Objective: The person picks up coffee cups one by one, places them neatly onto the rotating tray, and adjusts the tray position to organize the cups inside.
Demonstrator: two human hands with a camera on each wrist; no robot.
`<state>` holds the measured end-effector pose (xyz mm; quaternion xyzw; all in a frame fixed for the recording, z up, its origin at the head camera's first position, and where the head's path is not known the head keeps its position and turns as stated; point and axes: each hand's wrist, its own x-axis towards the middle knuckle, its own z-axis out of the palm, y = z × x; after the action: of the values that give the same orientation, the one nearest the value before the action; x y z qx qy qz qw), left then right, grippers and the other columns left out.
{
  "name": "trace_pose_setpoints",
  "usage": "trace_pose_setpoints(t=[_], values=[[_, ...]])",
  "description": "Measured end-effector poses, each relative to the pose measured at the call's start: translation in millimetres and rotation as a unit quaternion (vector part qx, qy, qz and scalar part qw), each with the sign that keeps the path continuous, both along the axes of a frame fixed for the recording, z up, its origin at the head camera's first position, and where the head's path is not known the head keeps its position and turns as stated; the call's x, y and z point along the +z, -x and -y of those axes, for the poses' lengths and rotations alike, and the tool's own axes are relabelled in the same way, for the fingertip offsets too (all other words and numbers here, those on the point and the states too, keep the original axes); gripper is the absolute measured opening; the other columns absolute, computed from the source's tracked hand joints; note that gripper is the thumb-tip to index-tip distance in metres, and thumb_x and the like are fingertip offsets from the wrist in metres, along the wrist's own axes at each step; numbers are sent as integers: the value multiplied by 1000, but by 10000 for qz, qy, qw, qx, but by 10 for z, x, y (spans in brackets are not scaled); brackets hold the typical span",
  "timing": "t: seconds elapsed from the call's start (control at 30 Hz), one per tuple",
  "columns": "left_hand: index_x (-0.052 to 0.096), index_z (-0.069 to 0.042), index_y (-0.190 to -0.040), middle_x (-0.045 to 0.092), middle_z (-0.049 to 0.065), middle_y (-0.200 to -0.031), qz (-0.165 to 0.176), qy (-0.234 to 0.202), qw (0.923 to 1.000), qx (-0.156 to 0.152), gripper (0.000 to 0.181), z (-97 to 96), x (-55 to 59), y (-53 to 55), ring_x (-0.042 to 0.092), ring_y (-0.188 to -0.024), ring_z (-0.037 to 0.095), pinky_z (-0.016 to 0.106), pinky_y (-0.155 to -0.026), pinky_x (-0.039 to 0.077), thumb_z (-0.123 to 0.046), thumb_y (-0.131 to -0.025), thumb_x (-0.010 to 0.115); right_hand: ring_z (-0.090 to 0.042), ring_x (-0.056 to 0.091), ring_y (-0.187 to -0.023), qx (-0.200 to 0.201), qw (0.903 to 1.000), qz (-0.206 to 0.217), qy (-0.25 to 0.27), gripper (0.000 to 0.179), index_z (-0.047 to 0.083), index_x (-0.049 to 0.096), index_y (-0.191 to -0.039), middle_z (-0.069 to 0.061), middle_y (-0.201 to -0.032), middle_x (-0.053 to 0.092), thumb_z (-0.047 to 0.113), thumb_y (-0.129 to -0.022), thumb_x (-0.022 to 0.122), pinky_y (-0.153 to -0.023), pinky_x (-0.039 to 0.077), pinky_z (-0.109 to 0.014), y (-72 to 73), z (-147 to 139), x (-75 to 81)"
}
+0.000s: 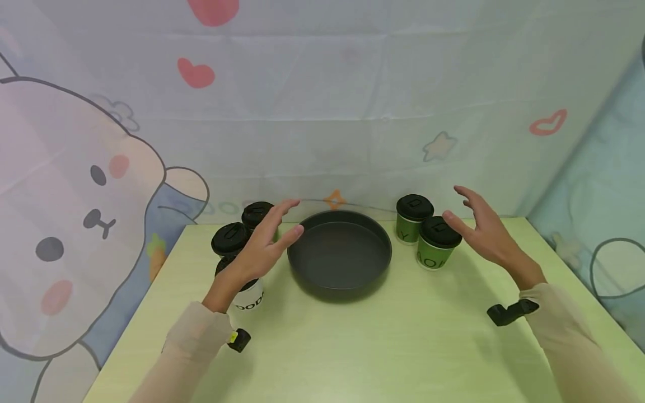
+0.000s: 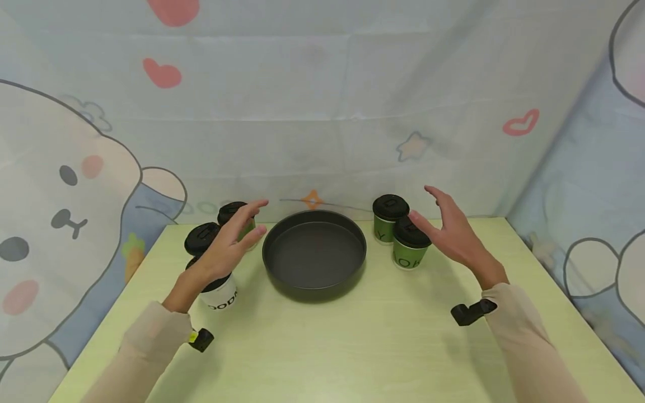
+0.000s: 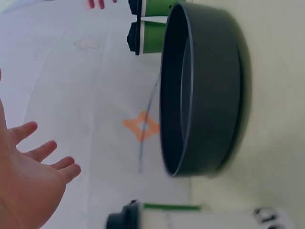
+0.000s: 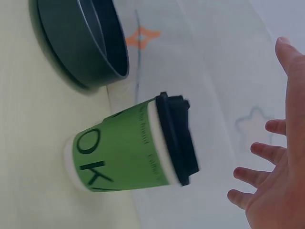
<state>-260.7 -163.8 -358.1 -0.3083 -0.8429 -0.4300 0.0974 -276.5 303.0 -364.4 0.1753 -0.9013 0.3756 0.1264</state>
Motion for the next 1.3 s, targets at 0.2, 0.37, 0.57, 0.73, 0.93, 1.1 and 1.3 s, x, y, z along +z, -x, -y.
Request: trace_pose_setpoints(t=[0.2,0.37,0.57,0.73,0.93,1.1,1.3], values=[[32,-17,-162,30,6,-166,405,-801,9959,-101,59,-128,-213,-30,27,-153,30,54,-122,23,-41,-110,47,-52,29,-147,-11,9980,87,622,70,13,23,-165,-19,-167,25,32,-107,57,-114,23,-71,29,-90,-258],[33,-11,-161,30,12,-166,674,-1204,9904,-67,56,-182,-416,-3,26,-153,34,55,-123,21,-31,-111,46,-53,30,-146,-8,9957,206,907,71,14,20,-166,-20,-166,25,30,-108,57,-112,24,-74,60,-88,-432],[42,-10,-156,35,16,-161,659,-1382,9875,367,50,-258,-675,30,29,-151,33,54,-122,22,-25,-109,52,-54,28,-147,-90,9925,487,1119,74,14,17,-166,-21,-167,24,33,-108,57,-114,24,-71,51,-63,-565],[49,-7,-151,37,16,-158,288,-1364,9864,875,49,-322,-871,35,34,-147,34,57,-120,25,-26,-106,58,-54,29,-146,-125,9903,615,1236,73,12,17,-166,-22,-166,24,35,-108,57,-115,25,-70,36,-54,-644],[45,-7,-153,28,17,-163,453,-1465,9799,1273,56,-370,-1030,-18,25,-152,36,60,-121,20,-30,-104,61,-56,28,-146,-215,9901,669,1217,73,10,19,-165,-25,-165,25,36,-108,56,-112,27,-71,20,-41,-704],[40,-4,-155,25,19,-165,555,-1570,9735,1568,62,-402,-1144,-26,23,-153,36,58,-122,20,-30,-104,63,-56,27,-146,-232,9894,661,1276,74,9,20,-165,-25,-165,26,37,-107,57,-112,28,-71,27,-31,-732],[26,-4,-161,23,21,-165,1068,-1784,9600,1872,72,-431,-1221,-64,28,-150,43,57,-120,26,-30,-105,62,-54,28,-147,-231,9870,760,1401,75,11,18,-166,-22,-167,23,37,-107,58,-113,29,-70,31,-35,-764]])
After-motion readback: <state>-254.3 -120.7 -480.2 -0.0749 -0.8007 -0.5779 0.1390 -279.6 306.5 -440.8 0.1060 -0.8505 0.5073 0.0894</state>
